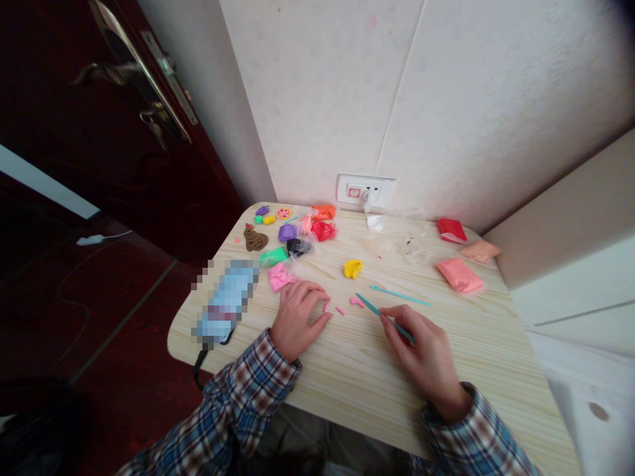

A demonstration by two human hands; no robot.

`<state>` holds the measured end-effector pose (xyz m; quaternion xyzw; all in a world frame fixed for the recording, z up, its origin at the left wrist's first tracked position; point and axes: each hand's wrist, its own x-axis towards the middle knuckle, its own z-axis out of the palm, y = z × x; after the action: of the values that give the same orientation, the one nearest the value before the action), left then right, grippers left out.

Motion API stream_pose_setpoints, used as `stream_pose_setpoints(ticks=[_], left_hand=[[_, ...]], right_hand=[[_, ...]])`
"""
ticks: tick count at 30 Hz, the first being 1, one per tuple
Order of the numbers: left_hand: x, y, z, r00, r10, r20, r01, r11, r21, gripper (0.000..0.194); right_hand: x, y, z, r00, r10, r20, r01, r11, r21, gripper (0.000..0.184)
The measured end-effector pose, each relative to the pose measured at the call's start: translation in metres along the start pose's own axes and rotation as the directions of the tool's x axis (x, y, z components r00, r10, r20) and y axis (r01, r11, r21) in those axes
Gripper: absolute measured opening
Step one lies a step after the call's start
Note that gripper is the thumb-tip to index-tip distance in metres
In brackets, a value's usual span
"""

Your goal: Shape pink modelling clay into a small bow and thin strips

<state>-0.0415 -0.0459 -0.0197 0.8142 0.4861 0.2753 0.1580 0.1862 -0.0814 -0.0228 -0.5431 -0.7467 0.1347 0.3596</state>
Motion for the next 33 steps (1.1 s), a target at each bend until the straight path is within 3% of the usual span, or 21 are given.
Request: stream_pose_setpoints(ticks=[8, 19, 25, 33], left_hand=[[0.019, -0.003, 0.004, 0.985, 0.125, 0.118, -0.116, 0.990, -0.081, 0.008], [0.019, -0.006, 0.006, 0.960, 0.250, 0.126, -0.243, 0.968, -0.069, 0.003], [0.015, -0.004, 0.006, 0.935, 0.335, 0.119, -0.342, 0.939, 0.046, 0.010], [-0.010, -0.007, 0.002, 0.892, 0.434, 0.125, -0.451, 0.866, 0.216, 0.028]], right_hand=[[0.001, -0.001, 0.002, 1.000, 0.024, 0.008, -0.024, 1.000, -0.010, 0.014], [0.001, 0.008, 0.001, 0.995, 0.095, -0.039, -0.095, 0.995, -0.018, 0.019], [0.002, 0.010, 0.000, 0.993, 0.108, -0.054, -0.109, 0.994, -0.017, 0.020], [0.003, 0.009, 0.000, 0.995, 0.092, -0.049, -0.093, 0.996, -0.018, 0.020]])
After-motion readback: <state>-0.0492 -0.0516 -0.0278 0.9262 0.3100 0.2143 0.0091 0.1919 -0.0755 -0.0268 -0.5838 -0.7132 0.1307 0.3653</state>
